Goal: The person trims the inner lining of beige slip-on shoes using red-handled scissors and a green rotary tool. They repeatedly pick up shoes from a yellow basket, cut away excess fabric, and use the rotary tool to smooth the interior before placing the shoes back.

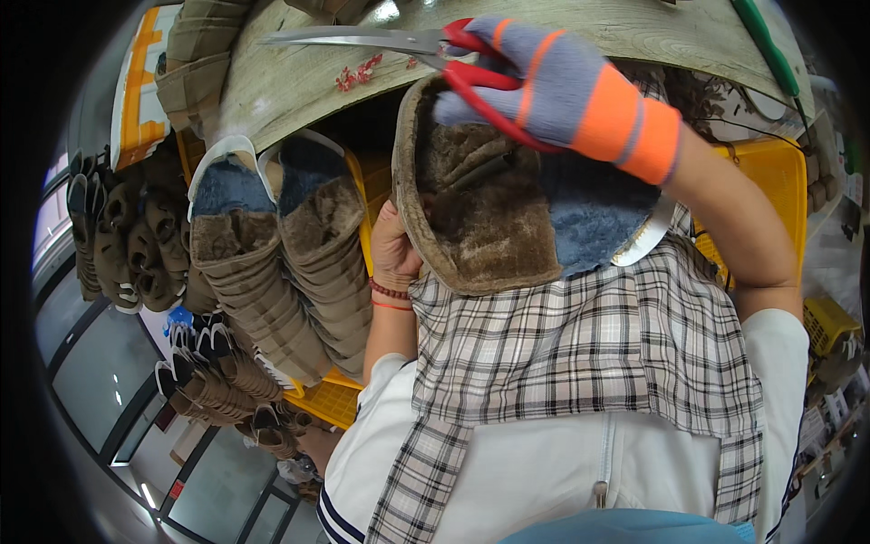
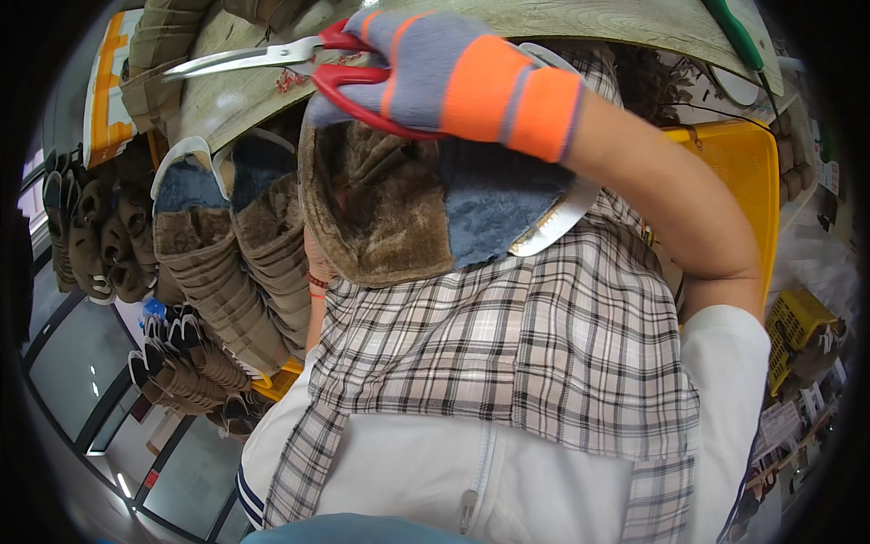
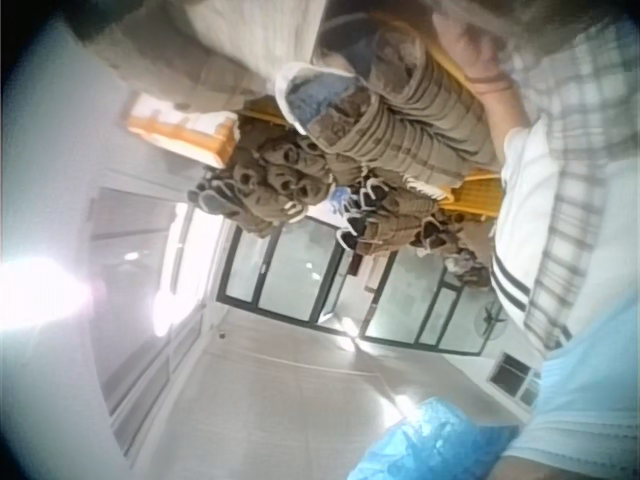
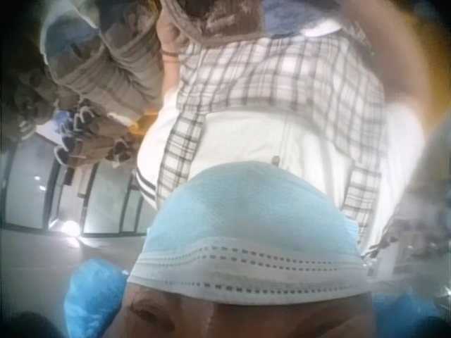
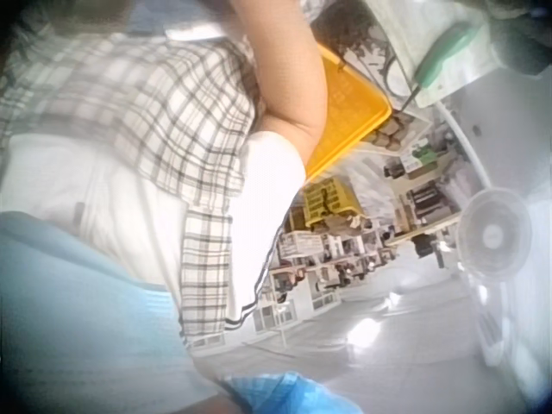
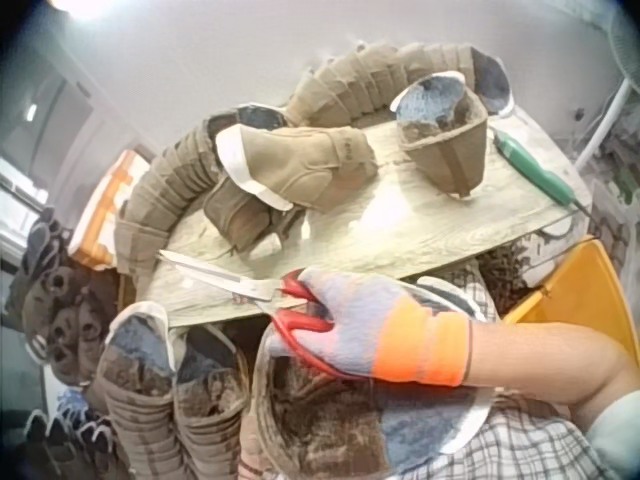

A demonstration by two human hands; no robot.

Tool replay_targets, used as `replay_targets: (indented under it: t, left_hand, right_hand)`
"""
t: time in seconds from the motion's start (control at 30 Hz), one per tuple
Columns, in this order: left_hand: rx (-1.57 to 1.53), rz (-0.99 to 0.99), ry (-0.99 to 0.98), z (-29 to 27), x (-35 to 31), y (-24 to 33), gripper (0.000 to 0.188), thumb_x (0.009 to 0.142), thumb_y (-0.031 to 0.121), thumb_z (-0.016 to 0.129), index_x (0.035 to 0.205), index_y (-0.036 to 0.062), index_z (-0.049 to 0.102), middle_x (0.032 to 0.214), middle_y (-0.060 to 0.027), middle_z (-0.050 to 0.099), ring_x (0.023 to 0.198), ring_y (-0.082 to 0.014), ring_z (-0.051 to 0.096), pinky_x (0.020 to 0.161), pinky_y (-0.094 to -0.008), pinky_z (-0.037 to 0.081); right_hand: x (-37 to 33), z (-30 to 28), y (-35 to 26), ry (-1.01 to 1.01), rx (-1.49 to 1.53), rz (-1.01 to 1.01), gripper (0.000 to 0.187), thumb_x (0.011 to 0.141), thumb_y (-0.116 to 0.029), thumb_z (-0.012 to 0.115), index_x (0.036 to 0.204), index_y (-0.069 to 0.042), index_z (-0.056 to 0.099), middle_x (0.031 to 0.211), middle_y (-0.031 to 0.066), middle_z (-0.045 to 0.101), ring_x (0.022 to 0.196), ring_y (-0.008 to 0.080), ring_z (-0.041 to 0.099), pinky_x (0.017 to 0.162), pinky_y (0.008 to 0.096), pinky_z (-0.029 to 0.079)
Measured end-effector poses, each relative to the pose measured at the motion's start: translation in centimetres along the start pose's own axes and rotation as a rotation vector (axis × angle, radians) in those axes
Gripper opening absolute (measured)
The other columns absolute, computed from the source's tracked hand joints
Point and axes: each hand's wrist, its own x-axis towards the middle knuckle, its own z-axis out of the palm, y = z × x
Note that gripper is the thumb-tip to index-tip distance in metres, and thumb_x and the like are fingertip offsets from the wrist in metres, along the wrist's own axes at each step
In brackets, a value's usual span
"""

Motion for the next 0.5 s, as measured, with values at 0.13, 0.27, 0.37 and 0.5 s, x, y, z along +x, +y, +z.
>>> replay_targets:
  t: [0.13, 0.27, 0.37, 0.5]
  left_hand:
    - [-0.103, -0.002, 0.017, 5.5, -0.2, 1.4, 0.021, 0.081, 0.002, 0.064, 0.102, -0.0035, 0.062, 0.099, -0.0168, 0.064, 0.085, -0.0188, 0.065, 0.071, -0.0272, 0.056]
    - [0.068, 0.131, -0.128, 5.7, 0.0, 1.1, 0.026, 0.083, 0.004, 0.063, 0.107, -0.0042, 0.06, 0.1, -0.0194, 0.064, 0.085, -0.0205, 0.066, 0.072, -0.0287, 0.057]
    - [0.064, 0.077, -0.149, 6.6, 0.0, 1.9, 0.027, 0.083, 0.003, 0.062, 0.109, -0.0051, 0.059, 0.101, -0.0204, 0.064, 0.087, -0.0218, 0.066, 0.073, -0.0305, 0.057]
    - [0.076, 0.065, -0.134, 7.1, -0.2, 2.2, 0.029, 0.084, 0.004, 0.061, 0.111, -0.0055, 0.057, 0.103, -0.0208, 0.063, 0.09, -0.0232, 0.065, 0.076, -0.0328, 0.056]
  right_hand:
    - [-3.1, -4.9, 0.3, -0.117, -0.387, -0.169, 0.049, 0.072, -0.036, 0.073, 0.106, -0.004, 0.057, 0.086, 0.0142, 0.061, 0.079, 0.0285, 0.062, 0.069, 0.0344, 0.05]
    - [-4.8, -8.1, -1.3, -0.487, -0.561, -0.139, 0.045, 0.069, -0.037, 0.072, 0.097, -0.004, 0.059, 0.082, 0.0129, 0.058, 0.075, 0.0291, 0.059, 0.067, 0.0348, 0.048]
    - [-5.8, -8.7, -1.9, -0.567, -0.601, -0.12, 0.045, 0.067, -0.031, 0.074, 0.097, -0.002, 0.058, 0.083, 0.0126, 0.057, 0.075, 0.0287, 0.057, 0.067, 0.0355, 0.047]
    - [-5.5, -7.9, -1.8, -0.651, -0.753, -0.065, 0.067, 0.061, -0.056, 0.074, 0.1, -0.003, 0.061, 0.086, 0.0127, 0.062, 0.081, 0.0268, 0.062, 0.07, 0.0331, 0.051]
